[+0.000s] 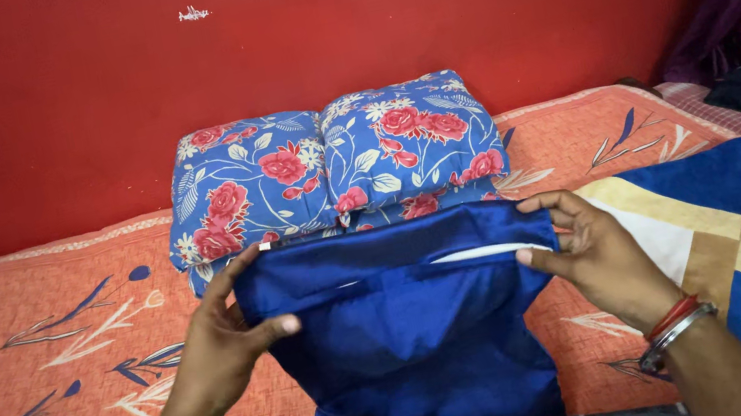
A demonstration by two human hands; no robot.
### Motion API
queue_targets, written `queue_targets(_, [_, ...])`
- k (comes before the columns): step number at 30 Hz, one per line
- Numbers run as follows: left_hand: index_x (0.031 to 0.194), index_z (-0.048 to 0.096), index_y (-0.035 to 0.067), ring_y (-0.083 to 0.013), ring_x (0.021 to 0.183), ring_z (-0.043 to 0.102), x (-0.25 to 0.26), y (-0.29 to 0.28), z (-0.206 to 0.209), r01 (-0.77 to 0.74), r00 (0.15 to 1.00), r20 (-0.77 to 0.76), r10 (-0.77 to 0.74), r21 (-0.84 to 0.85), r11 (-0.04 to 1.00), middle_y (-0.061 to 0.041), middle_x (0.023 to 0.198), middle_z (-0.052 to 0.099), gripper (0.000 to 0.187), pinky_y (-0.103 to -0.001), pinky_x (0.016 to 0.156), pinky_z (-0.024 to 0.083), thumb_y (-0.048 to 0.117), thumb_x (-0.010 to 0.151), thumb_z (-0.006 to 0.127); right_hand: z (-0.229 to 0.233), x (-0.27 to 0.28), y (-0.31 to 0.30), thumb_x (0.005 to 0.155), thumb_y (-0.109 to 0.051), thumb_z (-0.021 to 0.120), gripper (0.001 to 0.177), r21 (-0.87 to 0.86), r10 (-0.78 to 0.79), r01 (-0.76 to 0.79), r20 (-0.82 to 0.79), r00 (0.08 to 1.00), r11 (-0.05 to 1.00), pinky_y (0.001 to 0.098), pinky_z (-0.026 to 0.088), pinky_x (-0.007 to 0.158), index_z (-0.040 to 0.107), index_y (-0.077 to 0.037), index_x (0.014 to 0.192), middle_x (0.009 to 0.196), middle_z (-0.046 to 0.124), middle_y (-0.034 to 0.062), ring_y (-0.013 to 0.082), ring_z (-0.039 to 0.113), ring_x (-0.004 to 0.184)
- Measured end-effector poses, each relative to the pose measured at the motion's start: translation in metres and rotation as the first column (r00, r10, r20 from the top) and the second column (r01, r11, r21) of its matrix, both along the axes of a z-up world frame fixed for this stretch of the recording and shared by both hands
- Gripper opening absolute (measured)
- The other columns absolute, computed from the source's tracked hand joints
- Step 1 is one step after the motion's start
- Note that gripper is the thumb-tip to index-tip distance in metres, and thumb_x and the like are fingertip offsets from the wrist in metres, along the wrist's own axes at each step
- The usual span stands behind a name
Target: The person inserts a floral-patterned pillow insert into a blue pillowcase with a white zipper. They manipulate the fabric to align the corners and smooth the surface, then zip the case closed. The person repeats this process with a second pillow insert and a second pillowcase featuring a blue and white cross design.
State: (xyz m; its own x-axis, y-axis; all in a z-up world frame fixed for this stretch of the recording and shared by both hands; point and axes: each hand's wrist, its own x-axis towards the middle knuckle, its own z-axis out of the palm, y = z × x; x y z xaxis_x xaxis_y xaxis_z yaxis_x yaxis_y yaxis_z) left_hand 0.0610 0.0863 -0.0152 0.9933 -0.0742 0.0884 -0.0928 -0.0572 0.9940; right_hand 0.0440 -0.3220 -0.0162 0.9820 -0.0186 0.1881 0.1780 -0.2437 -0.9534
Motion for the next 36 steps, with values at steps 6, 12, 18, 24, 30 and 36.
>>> queue_targets(6, [0.145, 0.053, 0.011, -0.0207, 0.105, 0.073, 0.002, -0.008, -0.005, -0.140, 0.985, 0.119, 0.127, 0.102, 0.985, -0.015, 0.116, 0.075, 0.064, -0.035, 0.088, 0.060, -0.002, 0.085, 0.072, 0.000, 0.005, -0.013, 0.080, 0.005, 0.073, 0.056, 0.211, -0.100, 0.075, 0.111, 0.989, 0.975, 0.0284, 0.058, 0.083, 0.050, -0.009, 0.129, 0.098, 0.077, 0.0083, 0.0140, 0.072, 0.092])
queue_targets(12, [0.159, 0.020, 0.017, -0.0183, 0.093, 0.075, -0.004, -0.012, 0.000, -0.456, 0.885, 0.216, 0.412, 0.230, 0.859, -0.006, 0.121, 0.067, 0.101, -0.031, 0.078, 0.061, 0.006, 0.080, 0.081, 0.015, -0.003, -0.010, 0.083, 0.001, 0.075, 0.039, 0.132, -0.127, 0.118, 0.061, 0.990, 0.984, 0.0267, 0.058, 0.088, 0.067, 0.000, 0.121, 0.105, 0.078, 0.0091, 0.0112, 0.073, 0.093])
queue_targets(18, [0.101, 0.072, 0.004, -0.0266, 0.066, 0.064, 0.004, -0.027, 0.004, -0.423, 0.903, 0.247, 0.353, 0.657, 0.624, -0.014, 0.073, 0.070, 0.036, -0.038, 0.067, 0.051, 0.031, 0.084, 0.086, 0.031, -0.012, -0.020, 0.084, -0.004, 0.078, 0.028, 0.050, -0.226, 0.226, -0.019, 0.974, 0.973, 0.0277, 0.056, 0.079, 0.078, 0.001, 0.111, 0.095, 0.082, 0.0112, 0.0144, 0.073, 0.082])
queue_targets(24, [0.094, 0.067, 0.003, -0.0278, 0.058, 0.061, 0.029, -0.079, 0.024, -0.496, 0.849, 0.464, 0.255, 0.531, 0.687, -0.014, 0.068, 0.065, 0.034, -0.043, 0.059, 0.049, 0.031, 0.082, 0.083, 0.047, -0.025, -0.063, 0.086, -0.013, 0.084, 0.018, -0.141, -0.437, 0.442, 0.069, 0.897, 0.886, 0.0294, 0.040, 0.057, 0.080, 0.000, 0.097, 0.070, 0.063, 0.0009, 0.0092, 0.047, 0.062])
queue_targets(30, [0.095, 0.070, 0.006, -0.0225, 0.066, 0.073, 0.076, -0.157, 0.063, -0.438, 0.843, 0.511, 0.165, 0.477, 0.762, -0.011, 0.073, 0.073, 0.025, -0.037, 0.065, 0.052, 0.025, 0.084, 0.082, 0.068, -0.050, -0.097, 0.087, -0.018, 0.089, 0.022, -0.385, -0.675, 0.653, 0.099, 0.732, 0.652, 0.0325, 0.039, 0.051, 0.081, 0.001, 0.094, 0.061, 0.061, 0.0121, 0.0145, 0.047, 0.053])
queue_targets(36, [0.093, 0.072, 0.003, -0.0121, 0.067, 0.071, 0.143, -0.254, 0.065, -0.260, 0.916, 0.382, 0.123, 0.331, 0.907, -0.005, 0.077, 0.075, 0.012, -0.029, 0.062, 0.054, 0.010, 0.085, 0.078, 0.061, -0.056, -0.138, 0.085, 0.000, 0.074, 0.013, 0.238, -0.700, 0.681, -0.008, 0.714, 0.692, 0.0282, 0.058, 0.064, 0.075, -0.002, 0.098, 0.085, 0.076, 0.0063, 0.0144, 0.071, 0.066])
